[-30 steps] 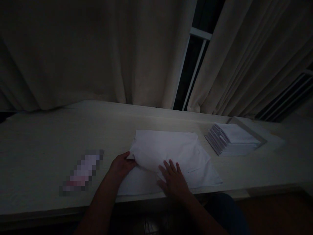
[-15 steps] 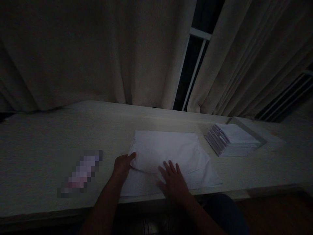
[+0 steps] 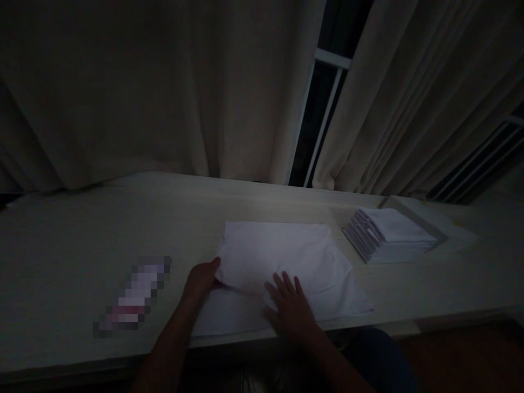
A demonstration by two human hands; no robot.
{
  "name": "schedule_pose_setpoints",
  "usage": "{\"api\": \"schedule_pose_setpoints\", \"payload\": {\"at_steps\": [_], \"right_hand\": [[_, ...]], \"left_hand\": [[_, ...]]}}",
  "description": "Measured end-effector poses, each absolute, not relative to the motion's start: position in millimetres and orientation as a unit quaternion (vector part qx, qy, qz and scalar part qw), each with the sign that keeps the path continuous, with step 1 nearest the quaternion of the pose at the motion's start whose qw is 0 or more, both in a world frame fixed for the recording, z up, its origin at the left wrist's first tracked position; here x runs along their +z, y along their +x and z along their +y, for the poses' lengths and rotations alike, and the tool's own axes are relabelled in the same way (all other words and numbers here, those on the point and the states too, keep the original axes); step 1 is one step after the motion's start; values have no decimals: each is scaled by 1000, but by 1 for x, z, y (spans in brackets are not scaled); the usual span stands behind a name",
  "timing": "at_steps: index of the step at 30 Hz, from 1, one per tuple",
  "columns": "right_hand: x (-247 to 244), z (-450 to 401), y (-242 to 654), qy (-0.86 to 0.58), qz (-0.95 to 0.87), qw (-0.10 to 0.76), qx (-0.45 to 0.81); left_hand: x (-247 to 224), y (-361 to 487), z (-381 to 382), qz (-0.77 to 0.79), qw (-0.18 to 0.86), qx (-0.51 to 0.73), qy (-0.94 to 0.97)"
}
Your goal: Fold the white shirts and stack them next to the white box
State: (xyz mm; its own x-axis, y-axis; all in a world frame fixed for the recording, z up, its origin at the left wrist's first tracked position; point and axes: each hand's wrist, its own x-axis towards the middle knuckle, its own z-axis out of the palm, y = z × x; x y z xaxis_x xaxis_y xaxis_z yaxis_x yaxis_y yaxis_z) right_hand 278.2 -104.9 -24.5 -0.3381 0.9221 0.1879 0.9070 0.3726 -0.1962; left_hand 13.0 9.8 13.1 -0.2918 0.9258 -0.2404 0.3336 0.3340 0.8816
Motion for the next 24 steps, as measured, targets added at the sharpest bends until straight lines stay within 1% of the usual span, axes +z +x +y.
{"api": "schedule_pose_setpoints", "payload": {"at_steps": [1, 3, 5, 6, 8, 11, 14, 18, 22, 24], "right_hand": [[-24, -105, 279, -557, -819, 134, 31], [-20, -104, 280, -556, -819, 138, 37], [-10, -97, 275, -560, -814, 153, 35], [-3, -91, 270, -559, -812, 163, 32], [11, -72, 254, -547, -817, 181, 29], [23, -31, 220, -514, -837, 181, 50], [18, 11, 189, -507, -842, 170, 76], [4, 46, 163, -515, -833, 182, 91], [4, 61, 151, -495, -836, 214, 101], [8, 68, 148, -503, -825, 231, 112]], "left_hand": [[14, 9, 7, 724, 362, 359, 464], [14, 5, 0, 735, 242, 331, 540], [9, 8, -6, 702, 114, 298, 636], [5, 11, -9, 675, 72, 282, 678], [-2, 19, -14, 640, 44, 260, 722], [-8, 25, -17, 657, 29, 253, 710], [-6, 13, -12, 694, 50, 280, 661], [2, -8, -1, 721, 179, 298, 600], [6, -12, 3, 700, 246, 343, 576], [5, -10, 5, 706, 299, 370, 524]]}}
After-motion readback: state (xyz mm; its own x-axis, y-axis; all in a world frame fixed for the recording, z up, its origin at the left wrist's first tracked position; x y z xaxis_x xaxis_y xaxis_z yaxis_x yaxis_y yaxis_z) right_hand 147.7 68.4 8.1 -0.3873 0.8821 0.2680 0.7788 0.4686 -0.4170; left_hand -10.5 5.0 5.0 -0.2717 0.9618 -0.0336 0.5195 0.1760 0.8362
